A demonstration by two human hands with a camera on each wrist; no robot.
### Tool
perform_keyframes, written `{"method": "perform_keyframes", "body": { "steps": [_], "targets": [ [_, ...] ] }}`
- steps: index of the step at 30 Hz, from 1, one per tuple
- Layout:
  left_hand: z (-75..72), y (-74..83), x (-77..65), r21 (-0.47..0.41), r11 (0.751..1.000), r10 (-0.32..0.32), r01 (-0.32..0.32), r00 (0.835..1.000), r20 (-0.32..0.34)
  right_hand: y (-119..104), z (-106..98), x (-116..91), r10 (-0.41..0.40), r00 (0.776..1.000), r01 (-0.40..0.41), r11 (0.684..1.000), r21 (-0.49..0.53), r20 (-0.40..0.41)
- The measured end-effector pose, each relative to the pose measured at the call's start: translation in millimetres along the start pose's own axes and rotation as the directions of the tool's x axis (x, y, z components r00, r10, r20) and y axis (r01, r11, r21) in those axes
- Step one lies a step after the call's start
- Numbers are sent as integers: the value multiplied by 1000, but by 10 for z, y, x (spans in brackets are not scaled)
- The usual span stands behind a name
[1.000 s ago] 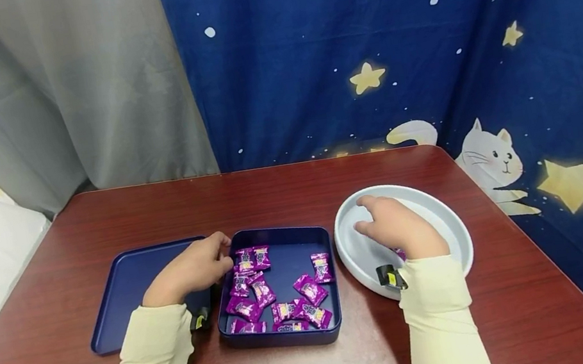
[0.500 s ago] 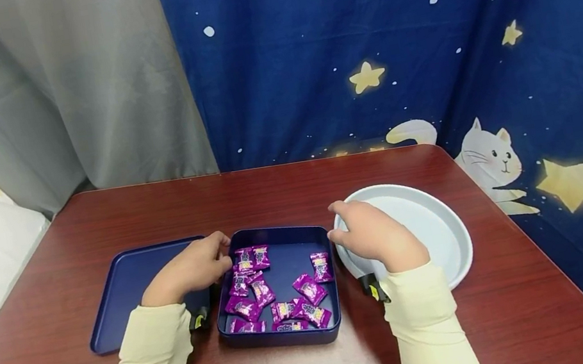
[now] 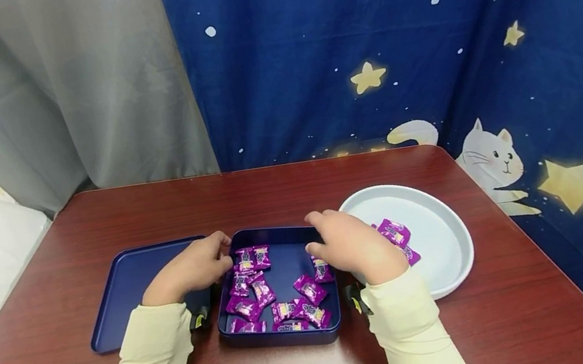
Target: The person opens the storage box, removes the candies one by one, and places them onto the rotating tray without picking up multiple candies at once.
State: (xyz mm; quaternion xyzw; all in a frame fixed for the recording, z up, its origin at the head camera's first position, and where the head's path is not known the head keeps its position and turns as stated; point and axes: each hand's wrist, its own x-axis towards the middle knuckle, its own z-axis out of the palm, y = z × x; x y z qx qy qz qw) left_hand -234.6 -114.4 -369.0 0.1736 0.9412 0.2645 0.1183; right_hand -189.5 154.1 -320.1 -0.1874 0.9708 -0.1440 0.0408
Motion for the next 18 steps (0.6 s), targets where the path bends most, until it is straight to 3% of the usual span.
{"method": "perform_keyframes", "body": {
  "steps": [18],
  "targets": [
    [-8, 3, -5, -2, 1000, 10, -10, 1000, 3, -283, 280, 190, -81, 995, 87, 991, -102, 60]
  ]
}}
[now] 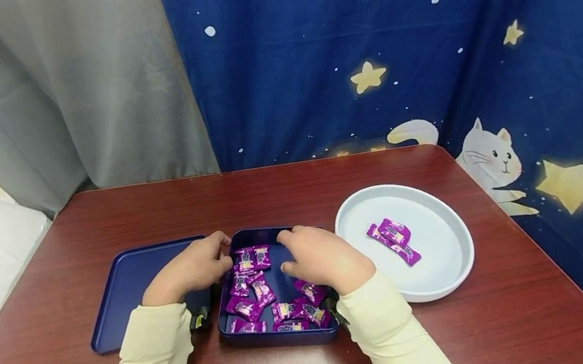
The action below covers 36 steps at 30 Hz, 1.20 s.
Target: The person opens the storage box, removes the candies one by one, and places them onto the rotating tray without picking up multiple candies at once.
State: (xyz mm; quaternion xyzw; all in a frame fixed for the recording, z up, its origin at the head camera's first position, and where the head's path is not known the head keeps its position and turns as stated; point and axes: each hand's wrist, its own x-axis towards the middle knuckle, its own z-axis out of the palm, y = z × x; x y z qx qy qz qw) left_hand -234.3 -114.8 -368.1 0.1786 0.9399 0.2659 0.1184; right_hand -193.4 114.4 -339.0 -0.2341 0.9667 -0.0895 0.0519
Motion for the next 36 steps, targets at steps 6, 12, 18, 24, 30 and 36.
{"method": "perform_keyframes", "body": {
  "steps": [6, 12, 18, 24, 30, 36],
  "targets": [
    [-4, 4, 3, -4, 1000, -3, 3, 1000, 0, -48, 68, 36, 2, 1000, -1, 1000, -28, 22],
    [0, -1, 6, -5, 1000, -3, 3, 1000, -4, -54, 166, 78, 49, 997, -47, 998, -34, 61],
    [5, -8, 6, -6, 1000, -3, 3, 1000, -5, -68, 218, 92, 101, 989, -97, 994, -41, 106],
    [9, -4, 0, -10, 1000, 3, -3, 1000, -13, -58, 257, 99, 128, 982, -121, 991, -58, 137],
    [18, -5, 0, -10, 1000, 5, -5, 1000, -13, -39, 326, 123, 164, 976, -152, 984, -89, 145],
    [27, -8, 9, -9, 1000, -1, 1, 1000, -11, -32, 371, 146, 175, 972, -156, 979, -130, 156]
  ]
}}
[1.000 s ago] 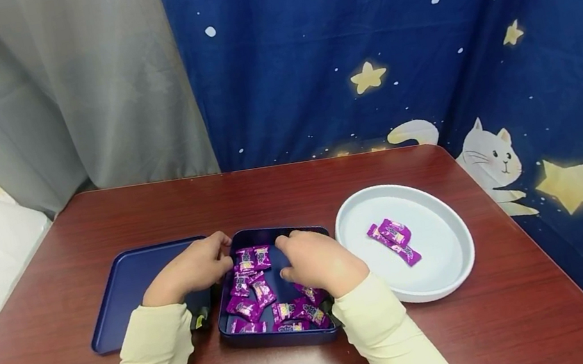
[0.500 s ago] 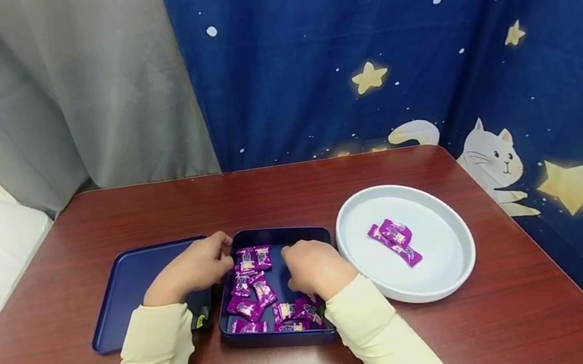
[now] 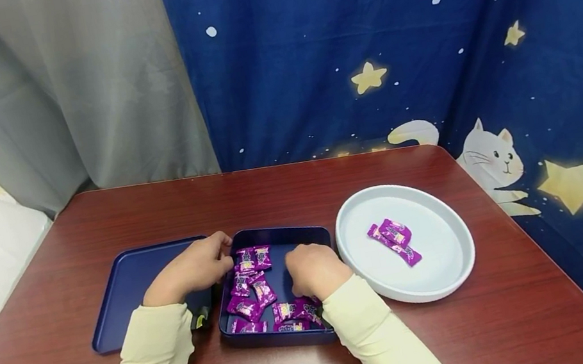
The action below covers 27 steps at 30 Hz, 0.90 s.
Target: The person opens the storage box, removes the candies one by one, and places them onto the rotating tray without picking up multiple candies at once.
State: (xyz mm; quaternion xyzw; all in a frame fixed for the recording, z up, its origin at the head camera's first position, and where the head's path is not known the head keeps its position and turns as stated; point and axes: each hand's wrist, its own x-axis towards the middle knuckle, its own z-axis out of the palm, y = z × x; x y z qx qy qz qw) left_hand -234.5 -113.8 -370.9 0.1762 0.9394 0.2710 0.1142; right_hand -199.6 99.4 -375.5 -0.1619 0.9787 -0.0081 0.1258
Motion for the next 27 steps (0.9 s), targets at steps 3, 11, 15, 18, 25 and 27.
{"method": "perform_keyframes", "body": {
  "steps": [3, 11, 15, 18, 25, 27],
  "targets": [
    [4, -3, 3, -1, 1000, -2, 2, 1000, 0, 6, 16, 7, -28, 1000, 28, 1000, -12, -3],
    [10, -8, 9, 0, 1000, -6, 6, 1000, -3, 12, 56, 33, -145, 988, 144, 989, -22, -47],
    [9, -9, 12, 0, 1000, -9, 9, 1000, -1, 15, 59, 37, -191, 977, 192, 981, 0, -94],
    [6, -11, 14, -2, 1000, -7, 7, 1000, -1, 13, 57, 38, -210, 971, 213, 977, 18, -112],
    [4, -14, 9, -12, 1000, 0, 0, 1000, -6, -4, 65, 90, -269, 948, 276, 961, 20, -171],
    [3, -15, 8, -11, 1000, 2, -2, 1000, -6, -9, 72, 108, -276, 944, 284, 959, 19, -181]
  ]
}}
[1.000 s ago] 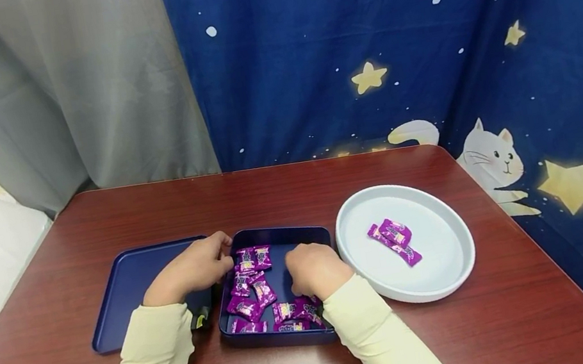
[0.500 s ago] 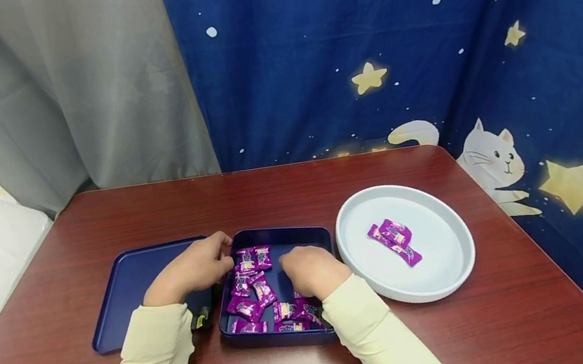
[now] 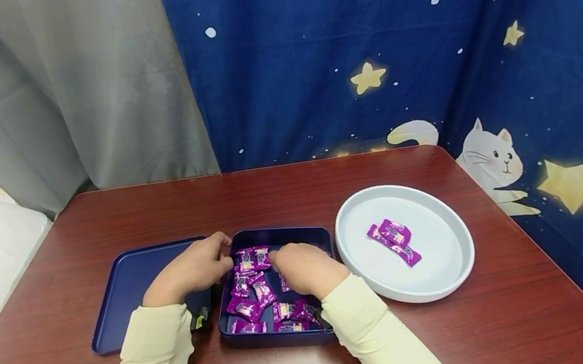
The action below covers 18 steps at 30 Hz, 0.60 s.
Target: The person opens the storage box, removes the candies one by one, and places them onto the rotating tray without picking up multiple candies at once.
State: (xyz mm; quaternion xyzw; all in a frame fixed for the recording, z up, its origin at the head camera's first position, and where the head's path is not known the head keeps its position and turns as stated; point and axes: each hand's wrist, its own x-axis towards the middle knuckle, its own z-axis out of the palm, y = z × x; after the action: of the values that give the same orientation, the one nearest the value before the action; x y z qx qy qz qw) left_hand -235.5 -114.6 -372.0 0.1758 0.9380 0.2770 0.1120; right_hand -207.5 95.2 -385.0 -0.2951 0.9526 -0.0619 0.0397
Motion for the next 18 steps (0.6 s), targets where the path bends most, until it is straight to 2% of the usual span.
{"method": "perform_keyframes", "body": {
  "steps": [11, 18],
  "targets": [
    [-2, 1, 1, -2, 1000, 1, -1, 1000, 4, 32, 12, 6, 28, 1000, -28, 1000, -5, 12],
    [-3, 1, 5, -1, 1000, -4, 4, 1000, 7, 37, -62, -31, 72, 994, -76, 996, 42, 84]
  ]
}}
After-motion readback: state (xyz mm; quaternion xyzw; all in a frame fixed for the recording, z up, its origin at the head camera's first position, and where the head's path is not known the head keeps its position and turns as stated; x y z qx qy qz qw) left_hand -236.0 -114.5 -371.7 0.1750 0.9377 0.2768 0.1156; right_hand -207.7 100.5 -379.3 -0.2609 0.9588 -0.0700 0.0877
